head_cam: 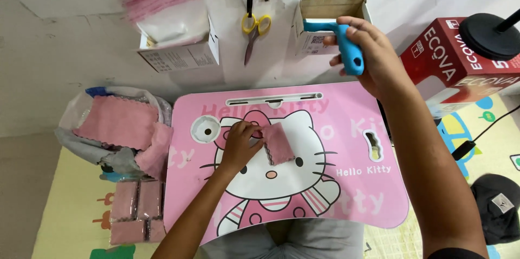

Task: The person cleans fabric swatches by hand using a lint roller and places them into small plastic bags.

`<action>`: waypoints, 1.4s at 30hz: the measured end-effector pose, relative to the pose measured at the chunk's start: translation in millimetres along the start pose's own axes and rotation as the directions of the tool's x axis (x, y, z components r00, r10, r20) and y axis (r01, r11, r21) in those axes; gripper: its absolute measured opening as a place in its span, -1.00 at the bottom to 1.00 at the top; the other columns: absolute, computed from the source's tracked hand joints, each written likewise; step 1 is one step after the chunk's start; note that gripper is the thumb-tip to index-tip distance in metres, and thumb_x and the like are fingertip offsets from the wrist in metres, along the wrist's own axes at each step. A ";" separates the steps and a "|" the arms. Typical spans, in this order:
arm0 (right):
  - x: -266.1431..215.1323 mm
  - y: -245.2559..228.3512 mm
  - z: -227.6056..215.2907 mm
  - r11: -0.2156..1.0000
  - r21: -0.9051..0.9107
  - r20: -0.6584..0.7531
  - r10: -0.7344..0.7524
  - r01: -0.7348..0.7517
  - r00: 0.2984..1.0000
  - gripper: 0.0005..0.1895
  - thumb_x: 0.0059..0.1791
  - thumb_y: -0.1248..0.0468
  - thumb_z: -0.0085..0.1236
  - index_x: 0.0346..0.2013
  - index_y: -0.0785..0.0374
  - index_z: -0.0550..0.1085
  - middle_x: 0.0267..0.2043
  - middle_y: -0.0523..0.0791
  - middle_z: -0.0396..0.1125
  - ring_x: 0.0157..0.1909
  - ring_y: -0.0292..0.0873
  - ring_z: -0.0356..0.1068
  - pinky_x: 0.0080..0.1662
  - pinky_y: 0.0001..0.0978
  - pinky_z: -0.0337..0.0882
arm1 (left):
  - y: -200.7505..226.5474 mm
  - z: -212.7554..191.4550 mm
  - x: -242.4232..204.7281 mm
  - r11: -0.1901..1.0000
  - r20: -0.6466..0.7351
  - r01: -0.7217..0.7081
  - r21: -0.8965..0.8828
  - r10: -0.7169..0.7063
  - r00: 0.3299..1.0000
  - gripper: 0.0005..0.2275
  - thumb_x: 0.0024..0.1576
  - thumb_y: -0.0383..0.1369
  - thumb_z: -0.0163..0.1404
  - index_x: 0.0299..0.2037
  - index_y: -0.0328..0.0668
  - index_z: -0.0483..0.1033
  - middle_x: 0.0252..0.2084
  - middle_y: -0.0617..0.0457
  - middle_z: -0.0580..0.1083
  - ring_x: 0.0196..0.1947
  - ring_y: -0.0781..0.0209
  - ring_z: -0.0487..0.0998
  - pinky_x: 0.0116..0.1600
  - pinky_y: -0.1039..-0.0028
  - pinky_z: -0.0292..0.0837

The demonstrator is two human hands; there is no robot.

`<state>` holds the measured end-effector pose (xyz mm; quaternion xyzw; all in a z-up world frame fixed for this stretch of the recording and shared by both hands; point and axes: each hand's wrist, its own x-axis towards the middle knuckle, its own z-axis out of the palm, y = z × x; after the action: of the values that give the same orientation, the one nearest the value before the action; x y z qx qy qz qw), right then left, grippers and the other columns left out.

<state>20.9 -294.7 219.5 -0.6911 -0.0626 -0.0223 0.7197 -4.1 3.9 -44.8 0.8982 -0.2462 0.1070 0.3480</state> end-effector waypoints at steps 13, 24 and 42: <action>-120.2 105.1 -21.1 0.990 -0.007 -0.035 -0.143 0.143 0.989 -0.47 0.02 0.25 -0.14 0.29 0.22 0.10 -0.19 0.10 0.30 -0.62 -0.15 0.32 -0.69 -0.43 0.34 | 18.3 -25.3 3.1 0.985 0.119 0.145 -0.096 -0.133 0.984 -0.74 0.20 -0.15 0.11 -0.03 -0.10 0.57 -0.16 -0.01 0.42 0.07 -0.02 0.47 0.17 0.16 0.37; -260.7 219.9 20.1 0.957 -0.017 -0.059 0.289 -0.291 0.955 -0.62 -0.03 0.45 -0.15 0.08 0.36 0.39 -0.40 0.13 0.43 -0.85 -0.20 0.20 -0.78 -0.42 0.23 | -6.5 0.4 -2.7 0.999 -0.004 -0.025 0.020 0.025 1.000 -0.71 0.06 -0.20 0.24 -0.09 -0.07 0.55 -0.17 0.03 0.37 0.04 -0.02 0.46 0.17 0.15 0.39; -133.1 202.0 26.8 0.955 -0.139 0.242 0.288 -0.261 0.927 -0.63 -0.04 0.47 -0.17 0.05 0.39 0.39 -0.46 0.06 0.38 -0.80 -0.26 0.19 -0.72 -0.48 0.18 | -6.1 -16.0 4.2 0.994 0.080 0.047 -0.101 -0.039 0.996 -0.80 0.29 -0.26 0.03 0.08 0.03 0.53 -0.15 0.10 0.39 -0.02 0.17 0.48 0.07 0.31 0.44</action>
<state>-88.7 -266.4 4.1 -0.7267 -0.0574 0.1661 0.6641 2.3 17.1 -35.0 0.8877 -0.2454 0.0513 0.3861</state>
